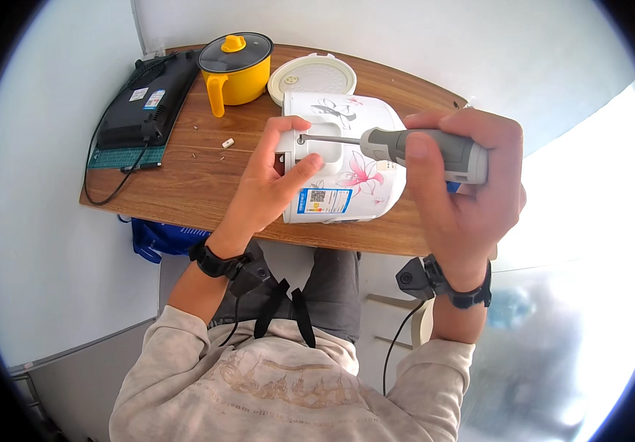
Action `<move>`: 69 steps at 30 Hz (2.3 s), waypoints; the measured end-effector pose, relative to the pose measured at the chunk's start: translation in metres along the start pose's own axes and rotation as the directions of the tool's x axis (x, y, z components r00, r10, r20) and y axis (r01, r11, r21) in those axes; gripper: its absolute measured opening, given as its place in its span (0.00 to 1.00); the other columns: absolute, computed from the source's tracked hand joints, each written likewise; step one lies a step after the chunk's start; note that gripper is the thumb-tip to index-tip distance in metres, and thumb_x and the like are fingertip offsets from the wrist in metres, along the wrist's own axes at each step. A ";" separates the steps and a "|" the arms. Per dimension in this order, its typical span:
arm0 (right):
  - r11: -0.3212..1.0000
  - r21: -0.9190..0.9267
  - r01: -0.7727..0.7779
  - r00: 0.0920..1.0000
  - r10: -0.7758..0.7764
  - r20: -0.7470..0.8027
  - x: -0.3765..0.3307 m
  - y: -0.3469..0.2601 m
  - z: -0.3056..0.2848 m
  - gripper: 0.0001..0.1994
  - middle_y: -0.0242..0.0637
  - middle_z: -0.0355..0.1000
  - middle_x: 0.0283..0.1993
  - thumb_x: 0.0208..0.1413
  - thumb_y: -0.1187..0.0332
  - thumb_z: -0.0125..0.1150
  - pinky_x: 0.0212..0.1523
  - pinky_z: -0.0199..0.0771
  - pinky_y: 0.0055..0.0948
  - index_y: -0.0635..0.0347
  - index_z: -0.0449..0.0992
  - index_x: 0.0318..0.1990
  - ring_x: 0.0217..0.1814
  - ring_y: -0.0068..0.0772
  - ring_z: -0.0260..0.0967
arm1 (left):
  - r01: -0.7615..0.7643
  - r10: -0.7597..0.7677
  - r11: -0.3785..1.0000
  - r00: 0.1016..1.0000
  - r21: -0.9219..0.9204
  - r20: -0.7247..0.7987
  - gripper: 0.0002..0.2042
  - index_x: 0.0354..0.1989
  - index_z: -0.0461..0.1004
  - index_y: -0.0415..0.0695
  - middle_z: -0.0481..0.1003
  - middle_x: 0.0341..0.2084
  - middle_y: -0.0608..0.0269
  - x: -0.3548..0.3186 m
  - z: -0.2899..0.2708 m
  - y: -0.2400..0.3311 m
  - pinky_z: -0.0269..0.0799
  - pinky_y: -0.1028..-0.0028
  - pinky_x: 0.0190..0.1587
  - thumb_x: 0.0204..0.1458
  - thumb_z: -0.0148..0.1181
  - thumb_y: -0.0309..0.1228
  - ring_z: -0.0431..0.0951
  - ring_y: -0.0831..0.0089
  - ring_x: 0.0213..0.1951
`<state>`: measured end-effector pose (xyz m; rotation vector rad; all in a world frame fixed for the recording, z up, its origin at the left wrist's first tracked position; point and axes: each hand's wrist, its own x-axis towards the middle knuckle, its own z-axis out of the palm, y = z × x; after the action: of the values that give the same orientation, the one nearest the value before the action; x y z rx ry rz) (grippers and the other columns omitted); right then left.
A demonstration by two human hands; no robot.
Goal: The person assembles a rice cooker by inserting a small plastic component into the lid, attaching the lid to the main body, and securing a side latch with a screwdriver. The person handles the lid, main body, and a screwdriver during the process.
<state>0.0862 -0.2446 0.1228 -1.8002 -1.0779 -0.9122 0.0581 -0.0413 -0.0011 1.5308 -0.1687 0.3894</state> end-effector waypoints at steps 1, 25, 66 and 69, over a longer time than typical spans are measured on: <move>1.000 -0.003 -0.004 1.000 0.004 0.013 0.000 -0.001 0.000 0.12 0.41 0.81 0.37 0.58 0.75 0.67 0.36 0.75 0.20 0.62 0.69 0.44 0.34 0.22 0.75 | 0.013 -0.013 1.000 1.000 -0.005 0.005 0.20 0.58 0.64 0.50 0.74 0.43 0.59 0.000 0.000 0.001 0.76 0.79 0.39 0.61 0.64 0.35 0.77 0.79 0.41; 1.000 -0.009 -0.001 0.997 0.001 0.073 0.004 -0.004 -0.004 0.12 0.40 0.81 0.35 0.55 0.79 0.65 0.35 0.75 0.20 0.61 0.68 0.42 0.33 0.20 0.75 | 0.018 -0.018 0.998 1.000 0.052 0.008 0.22 0.58 0.64 0.50 0.74 0.44 0.58 0.001 -0.002 0.003 0.76 0.79 0.38 0.60 0.64 0.39 0.77 0.77 0.41; 0.986 0.008 -0.166 0.982 0.166 -0.095 -0.064 0.020 -0.005 0.14 0.47 0.81 0.40 0.60 0.73 0.67 0.47 0.73 0.24 0.60 0.65 0.44 0.40 0.30 0.77 | 0.047 -0.045 0.992 0.999 -0.121 0.018 0.18 0.57 0.65 0.50 0.73 0.47 0.59 0.005 -0.001 0.002 0.76 0.79 0.43 0.62 0.62 0.34 0.75 0.78 0.45; 0.993 -0.054 -0.100 0.991 0.095 -0.090 -0.061 0.016 -0.004 0.15 0.48 0.81 0.39 0.58 0.72 0.68 0.45 0.75 0.24 0.60 0.65 0.43 0.38 0.30 0.78 | 0.030 -0.029 0.995 1.000 -0.092 0.011 0.18 0.57 0.65 0.50 0.73 0.46 0.59 0.006 -0.001 0.000 0.76 0.79 0.42 0.62 0.62 0.34 0.75 0.78 0.45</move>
<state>0.0775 -0.2723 0.0664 -1.8268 -0.9086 -0.9632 0.0631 -0.0392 0.0007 1.4429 -0.1692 0.3458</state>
